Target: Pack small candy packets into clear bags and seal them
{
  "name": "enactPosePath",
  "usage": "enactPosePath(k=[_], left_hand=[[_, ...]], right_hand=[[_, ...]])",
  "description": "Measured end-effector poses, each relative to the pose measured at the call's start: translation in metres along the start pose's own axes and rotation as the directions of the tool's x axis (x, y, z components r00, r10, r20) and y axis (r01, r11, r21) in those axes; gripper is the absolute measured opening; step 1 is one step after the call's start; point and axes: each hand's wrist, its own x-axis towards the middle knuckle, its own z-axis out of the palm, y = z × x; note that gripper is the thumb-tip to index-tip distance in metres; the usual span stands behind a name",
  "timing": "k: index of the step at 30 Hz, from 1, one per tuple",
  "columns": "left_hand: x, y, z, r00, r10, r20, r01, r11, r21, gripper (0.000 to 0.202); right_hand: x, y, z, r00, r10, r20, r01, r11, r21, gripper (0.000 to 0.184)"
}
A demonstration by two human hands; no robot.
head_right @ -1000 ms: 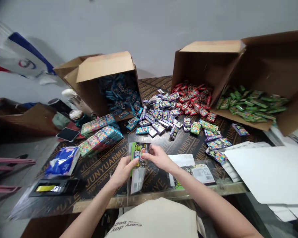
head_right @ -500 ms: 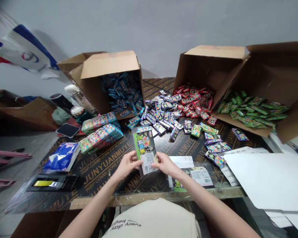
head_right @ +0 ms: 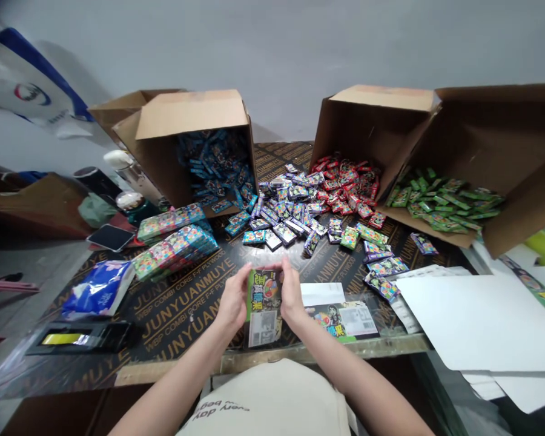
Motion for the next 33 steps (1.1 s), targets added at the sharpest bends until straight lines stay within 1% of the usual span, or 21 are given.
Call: enactPosePath(k=[2,3,5,8,9,11,13,14,15,16,18,20,21,22,24,26,27,29,30,32,33], left_hand=[[0.004,0.0,0.002,0.999,-0.033,-0.013,0.032,0.999,-0.032,0.027],[0.006,0.0,0.002,0.999,-0.043,-0.015,0.042,0.998,-0.039,0.025],[0.008,0.0,0.002,0.998,-0.062,-0.018,0.061,0.997,-0.047,0.024],[0.012,0.003,0.003,0.996,-0.08,-0.038,0.079,0.997,-0.024,0.029],[0.014,0.005,0.004,0.997,-0.061,-0.044,0.061,0.998,-0.007,0.03],[0.019,0.007,0.006,0.999,0.033,-0.041,-0.031,0.998,0.046,0.029],[0.023,0.006,0.004,0.989,0.139,-0.042,-0.134,0.986,0.098,0.021],[0.024,0.005,0.003,0.983,0.175,-0.049,-0.168,0.979,0.115,0.017],[0.025,0.004,0.0,0.981,0.186,-0.053,-0.178,0.976,0.123,0.015],[0.024,0.004,-0.002,0.984,0.171,-0.048,-0.165,0.979,0.12,0.015],[0.021,0.005,-0.008,0.995,0.102,-0.018,-0.1,0.989,0.108,0.02],[0.015,0.01,-0.013,0.998,0.064,0.025,-0.066,0.989,0.136,0.024],[0.011,0.015,-0.014,0.996,0.081,0.045,-0.088,0.979,0.182,0.024],[0.007,0.02,-0.015,0.99,0.122,0.07,-0.136,0.958,0.254,0.022],[-0.002,0.031,-0.016,0.963,0.216,0.164,-0.267,0.863,0.429,0.017],[-0.011,0.042,-0.017,0.918,0.261,0.298,-0.39,0.73,0.562,0.014],[-0.015,0.046,-0.018,0.896,0.267,0.355,-0.437,0.672,0.597,0.014],[-0.018,0.052,-0.019,0.865,0.271,0.423,-0.496,0.597,0.631,0.015],[-0.018,0.054,-0.019,0.86,0.271,0.432,-0.504,0.576,0.643,0.014],[-0.015,0.056,-0.02,0.872,0.262,0.414,-0.487,0.556,0.674,0.011],[-0.012,0.057,-0.02,0.884,0.242,0.399,-0.464,0.55,0.695,0.01]], right_hand=[[-0.003,0.002,0.0,0.999,0.024,-0.04,-0.022,0.999,0.037,0.044],[-0.004,0.003,0.0,0.998,0.021,-0.058,-0.018,0.999,0.04,0.042],[-0.004,0.002,0.0,0.998,-0.009,-0.068,0.012,0.999,0.039,0.031],[-0.001,-0.004,0.003,0.999,-0.035,-0.038,0.038,0.996,0.082,0.017],[0.001,-0.007,0.005,0.999,-0.031,-0.018,0.033,0.994,0.104,0.016],[0.005,-0.011,0.008,0.999,-0.018,0.032,0.014,0.991,0.134,0.016],[0.01,-0.012,0.008,0.997,0.002,0.08,-0.012,0.991,0.13,0.016],[0.012,-0.012,0.007,0.995,0.022,0.099,-0.034,0.992,0.119,0.015],[0.013,-0.011,0.005,0.992,0.052,0.111,-0.064,0.992,0.108,0.013],[0.013,-0.009,0.003,0.99,0.082,0.114,-0.093,0.991,0.096,0.011],[0.012,-0.006,-0.004,0.99,0.105,0.099,-0.112,0.992,0.066,0.008],[0.008,-0.004,-0.011,0.997,0.044,0.063,-0.044,0.999,-0.002,0.011],[0.006,-0.005,-0.014,0.999,-0.012,0.047,0.015,0.998,-0.053,0.013],[0.003,-0.005,-0.016,0.996,-0.079,0.044,0.084,0.99,-0.113,0.014],[-0.002,-0.008,-0.022,0.973,-0.215,0.084,0.228,0.946,-0.23,0.012],[-0.008,-0.011,-0.027,0.927,-0.326,0.187,0.37,0.876,-0.309,0.011],[-0.01,-0.013,-0.03,0.899,-0.358,0.253,0.428,0.841,-0.332,0.012],[-0.014,-0.017,-0.034,0.851,-0.378,0.364,0.502,0.788,-0.355,0.015],[-0.016,-0.019,-0.035,0.836,-0.376,0.4,0.522,0.771,-0.365,0.017],[-0.017,-0.025,-0.034,0.828,-0.355,0.434,0.528,0.754,-0.391,0.016],[-0.017,-0.029,-0.033,0.838,-0.331,0.433,0.51,0.758,-0.408,0.015]])
